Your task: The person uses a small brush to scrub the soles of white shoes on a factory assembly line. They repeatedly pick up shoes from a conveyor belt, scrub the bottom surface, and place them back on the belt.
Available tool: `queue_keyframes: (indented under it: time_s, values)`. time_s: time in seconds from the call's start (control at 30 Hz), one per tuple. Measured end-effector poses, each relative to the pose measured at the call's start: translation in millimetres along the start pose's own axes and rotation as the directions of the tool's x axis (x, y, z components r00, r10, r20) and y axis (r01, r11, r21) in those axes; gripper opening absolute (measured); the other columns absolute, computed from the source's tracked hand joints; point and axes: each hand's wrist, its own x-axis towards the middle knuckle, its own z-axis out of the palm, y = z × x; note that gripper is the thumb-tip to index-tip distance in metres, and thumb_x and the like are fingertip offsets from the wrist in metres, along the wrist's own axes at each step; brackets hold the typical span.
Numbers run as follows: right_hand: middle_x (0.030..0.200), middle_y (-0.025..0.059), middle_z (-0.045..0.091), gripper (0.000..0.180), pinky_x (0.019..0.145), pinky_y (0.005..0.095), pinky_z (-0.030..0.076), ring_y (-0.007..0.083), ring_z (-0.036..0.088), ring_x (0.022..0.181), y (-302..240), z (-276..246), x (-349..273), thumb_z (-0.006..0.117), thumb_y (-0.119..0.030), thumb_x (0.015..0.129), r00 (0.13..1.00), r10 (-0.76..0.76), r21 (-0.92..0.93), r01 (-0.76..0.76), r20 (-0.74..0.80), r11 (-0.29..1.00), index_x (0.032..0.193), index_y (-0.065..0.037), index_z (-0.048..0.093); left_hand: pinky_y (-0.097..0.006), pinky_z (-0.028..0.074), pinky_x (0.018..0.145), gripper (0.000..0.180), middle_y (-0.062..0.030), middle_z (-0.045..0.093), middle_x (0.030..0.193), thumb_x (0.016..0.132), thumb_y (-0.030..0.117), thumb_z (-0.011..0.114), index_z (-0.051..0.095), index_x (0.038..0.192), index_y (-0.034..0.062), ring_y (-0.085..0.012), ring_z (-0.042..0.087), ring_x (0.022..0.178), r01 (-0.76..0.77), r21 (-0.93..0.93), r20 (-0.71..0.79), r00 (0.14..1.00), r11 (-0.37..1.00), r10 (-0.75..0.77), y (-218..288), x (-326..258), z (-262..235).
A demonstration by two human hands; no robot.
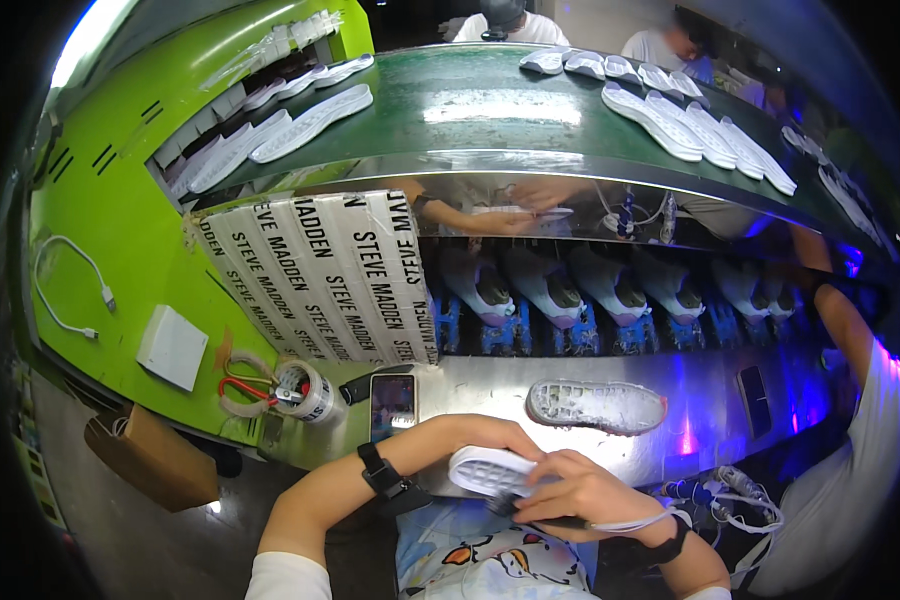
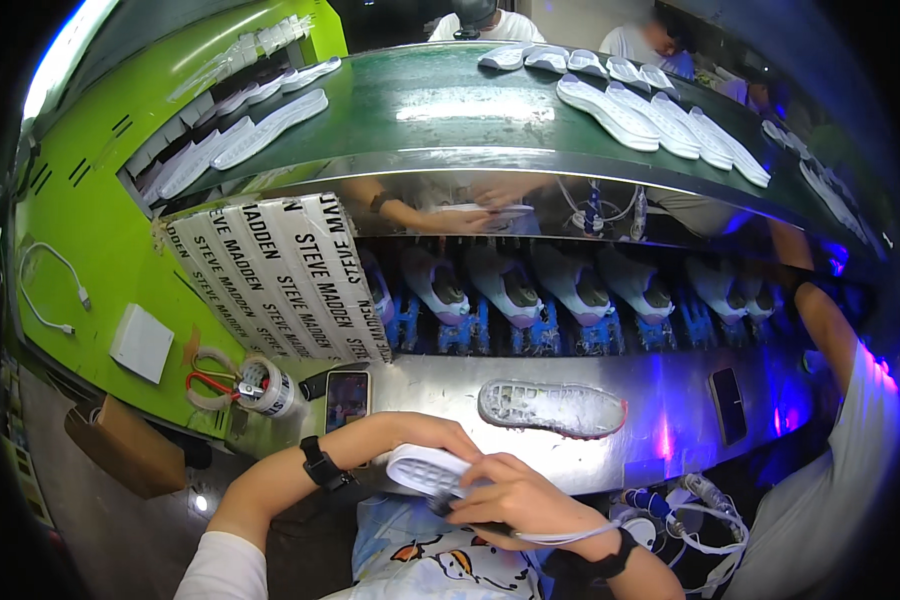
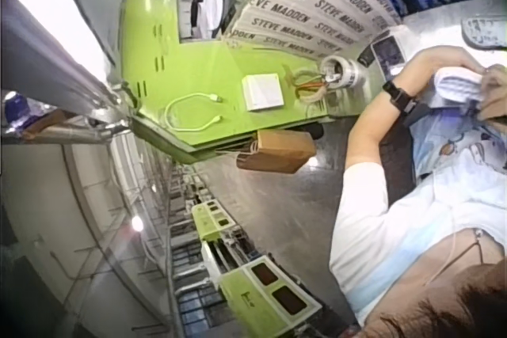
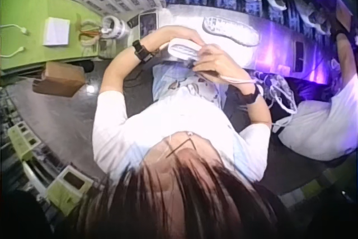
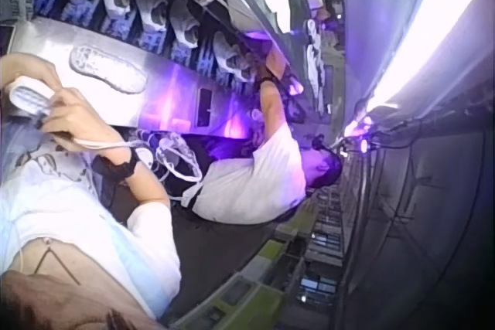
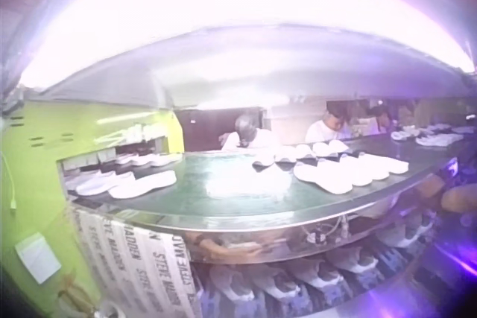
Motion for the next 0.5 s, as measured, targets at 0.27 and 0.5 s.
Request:
queue_keyframes:
  time_s: [0.27,0.5]
  values:
    - [0.099,0.0128,0.07,0.024,0.089,0.0318,0.048,0.0211,0.064,0.097,4.7,16.8,-7.3,0.07,-0.001,0.078,0.742,0.465,0.404,-0.282,-0.483,0.87,0.103,-0.001,0.071,-0.051,0.026,0.113,0.067,-0.0188,0.034,0.149,0.094,0.049,0.037,0.032,0.146,0.0072,-0.0368,0.035,0.136,-0.674,-0.724,-0.514,0.671,0.149,0.535,-39.4,6.9,59.1]
    - [0.092,0.0102,0.07,0.026,0.08,0.0315,0.048,0.0193,0.064,0.081,0.3,54.6,21.1,0.073,-0.002,0.07,0.728,0.256,-0.028,-0.354,-0.636,0.935,0.096,-0.004,0.072,-0.05,0.046,0.096,0.071,-0.0152,0.036,0.148,0.089,0.048,0.048,0.03,0.147,0.0118,-0.037,0.046,0.123,-0.683,-0.716,-0.648,0.576,-0.142,0.498,-48.5,28.1,70.9]
